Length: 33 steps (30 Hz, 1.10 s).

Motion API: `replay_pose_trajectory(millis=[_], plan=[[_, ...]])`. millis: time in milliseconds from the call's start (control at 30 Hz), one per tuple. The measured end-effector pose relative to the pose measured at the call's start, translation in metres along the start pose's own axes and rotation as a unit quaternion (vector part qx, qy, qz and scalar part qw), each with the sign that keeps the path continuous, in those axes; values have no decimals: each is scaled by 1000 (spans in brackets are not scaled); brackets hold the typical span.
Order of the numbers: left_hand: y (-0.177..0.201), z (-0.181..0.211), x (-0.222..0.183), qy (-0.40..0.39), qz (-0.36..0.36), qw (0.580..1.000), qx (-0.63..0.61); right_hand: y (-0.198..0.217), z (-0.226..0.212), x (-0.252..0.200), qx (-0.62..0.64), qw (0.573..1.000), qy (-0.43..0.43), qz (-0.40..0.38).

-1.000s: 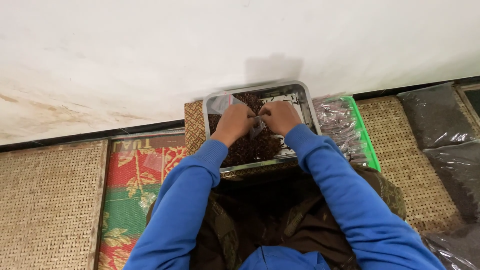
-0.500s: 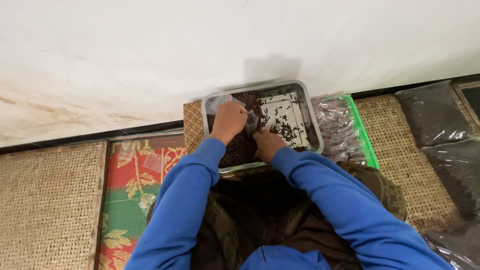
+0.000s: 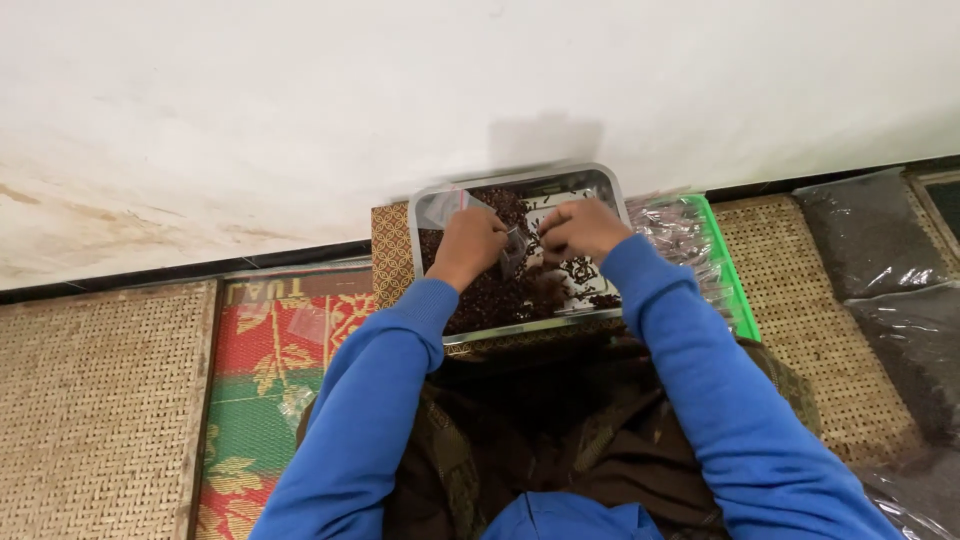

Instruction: The person fills small plastic bags with cloves from a metal tray by hand and places the filled bags into plastic baskets.

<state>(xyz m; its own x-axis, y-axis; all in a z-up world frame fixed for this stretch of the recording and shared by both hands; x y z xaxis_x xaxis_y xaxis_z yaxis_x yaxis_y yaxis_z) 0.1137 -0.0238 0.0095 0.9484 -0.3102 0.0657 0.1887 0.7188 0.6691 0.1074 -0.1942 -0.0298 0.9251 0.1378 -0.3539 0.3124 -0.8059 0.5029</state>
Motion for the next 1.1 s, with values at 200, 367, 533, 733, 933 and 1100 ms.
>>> replay_pose_trajectory(millis=[200, 367, 533, 733, 933, 1100], plan=[[-13, -11, 3, -2, -2, 1000, -23, -13, -50, -27, 20, 998, 45, -33], [-5, 0, -1, -23, -4, 1000, -10, -13, -67, -41, -140, 990, 30, -15], [3, 5, -9, -11, 0, 1000, 10, 2, -56, -30, -231, 970, 74, 32], [14, 33, -25, 21, -61, 996, 61, -25, -53, -32, -215, 969, 122, -7], [8, 15, -21, 25, -57, 996, 60, -29, -55, -26, -258, 950, 176, 26], [27, 17, -26, 64, -22, 996, -59, -14, -51, -6, -207, 949, 222, 84]])
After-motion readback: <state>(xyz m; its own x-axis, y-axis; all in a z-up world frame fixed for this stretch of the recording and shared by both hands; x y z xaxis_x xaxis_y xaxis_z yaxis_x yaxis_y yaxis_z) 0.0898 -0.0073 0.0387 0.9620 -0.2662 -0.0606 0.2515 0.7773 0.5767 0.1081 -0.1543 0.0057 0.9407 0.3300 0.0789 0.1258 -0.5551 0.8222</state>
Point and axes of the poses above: each hand's wrist, its own x-axis towards the middle knuckle, its own y-axis out of the back of the hand, z = x × y, the point moved 10 cm from there along x, towards the middle knuckle, and after that the axes turned 9 degrees about -x, right-handed, at the moved point
